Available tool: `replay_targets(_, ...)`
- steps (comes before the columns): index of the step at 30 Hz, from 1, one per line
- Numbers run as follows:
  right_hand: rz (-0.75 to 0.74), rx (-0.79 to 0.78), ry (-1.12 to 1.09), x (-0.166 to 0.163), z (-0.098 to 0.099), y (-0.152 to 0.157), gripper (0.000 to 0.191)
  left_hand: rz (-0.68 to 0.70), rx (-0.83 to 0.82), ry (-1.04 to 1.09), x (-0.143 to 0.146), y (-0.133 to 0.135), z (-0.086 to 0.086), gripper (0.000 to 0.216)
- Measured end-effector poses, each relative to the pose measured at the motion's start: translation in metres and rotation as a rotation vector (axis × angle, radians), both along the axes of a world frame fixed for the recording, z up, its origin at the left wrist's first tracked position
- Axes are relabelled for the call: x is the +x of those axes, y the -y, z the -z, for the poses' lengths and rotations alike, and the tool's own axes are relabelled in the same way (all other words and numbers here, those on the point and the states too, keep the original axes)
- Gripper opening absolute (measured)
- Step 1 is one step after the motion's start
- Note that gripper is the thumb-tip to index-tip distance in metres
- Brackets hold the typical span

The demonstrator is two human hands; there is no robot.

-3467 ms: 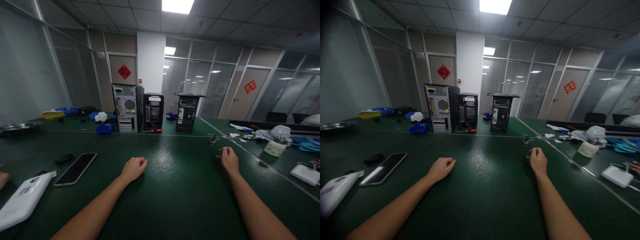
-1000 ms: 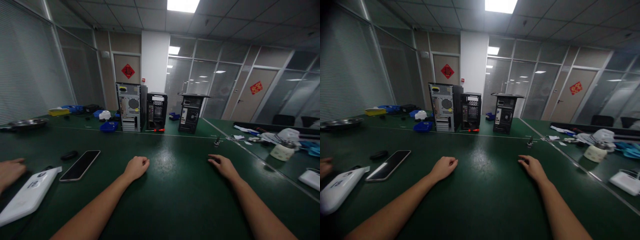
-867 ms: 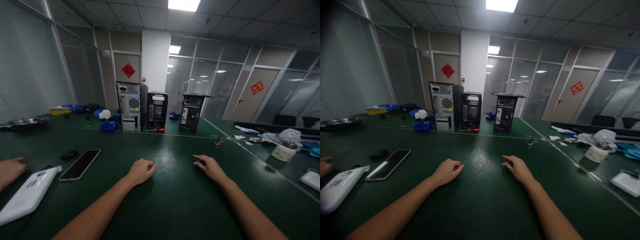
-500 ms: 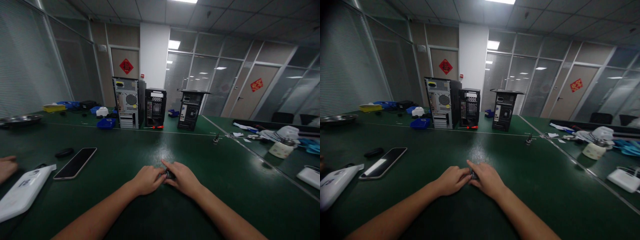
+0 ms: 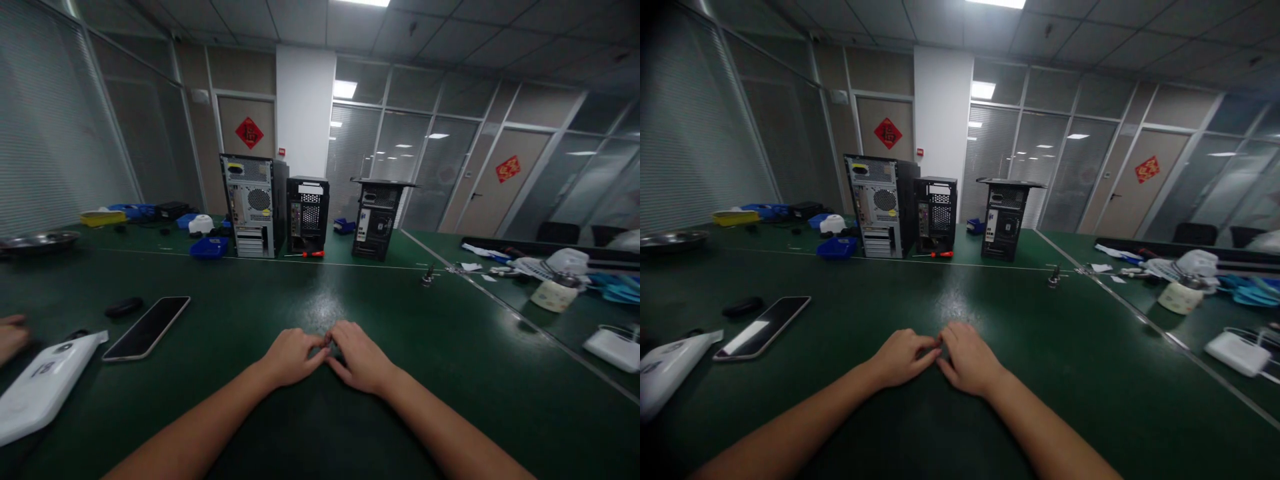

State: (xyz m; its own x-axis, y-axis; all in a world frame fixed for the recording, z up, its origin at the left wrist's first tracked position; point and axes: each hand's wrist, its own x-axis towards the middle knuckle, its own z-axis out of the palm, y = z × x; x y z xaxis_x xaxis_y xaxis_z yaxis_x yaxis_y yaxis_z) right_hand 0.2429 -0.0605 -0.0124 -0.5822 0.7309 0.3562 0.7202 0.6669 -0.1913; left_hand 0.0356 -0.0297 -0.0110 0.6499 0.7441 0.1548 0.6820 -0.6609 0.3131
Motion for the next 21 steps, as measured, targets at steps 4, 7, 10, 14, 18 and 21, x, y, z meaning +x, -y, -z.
replay_targets(4, 0.008, 0.007, 0.088, -0.009, 0.005, 0.0, 0.007, 0.036, 0.014, -0.002, 0.001, 0.001, 0.002, 0.041)
replay_targets(7, -0.014, 0.017, 0.077, -0.002, 0.005, -0.004, 0.011, 0.017, -0.002, 0.019, 0.0, -0.001, 0.002, 0.044)
replay_targets(10, 0.045, 0.008, 0.015, 0.02, 0.004, -0.016, 0.013, -0.012, -0.006, 0.04, -0.007, -0.007, 0.001, 0.049)
replay_targets(14, 0.324, -0.013, -0.066, 0.076, 0.011, -0.043, 0.02, -0.122, -0.021, 0.073, -0.023, -0.021, 0.0, 0.051)
replay_targets(18, 0.622, -0.014, -0.154, 0.153, 0.026, -0.067, 0.023, -0.248, -0.056, 0.108, -0.039, -0.035, -0.001, 0.048)
replay_targets(21, 0.827, -0.039, -0.206, 0.199, 0.036, -0.075, 0.026, -0.279, -0.081, 0.125, -0.045, -0.042, 0.0, 0.047)
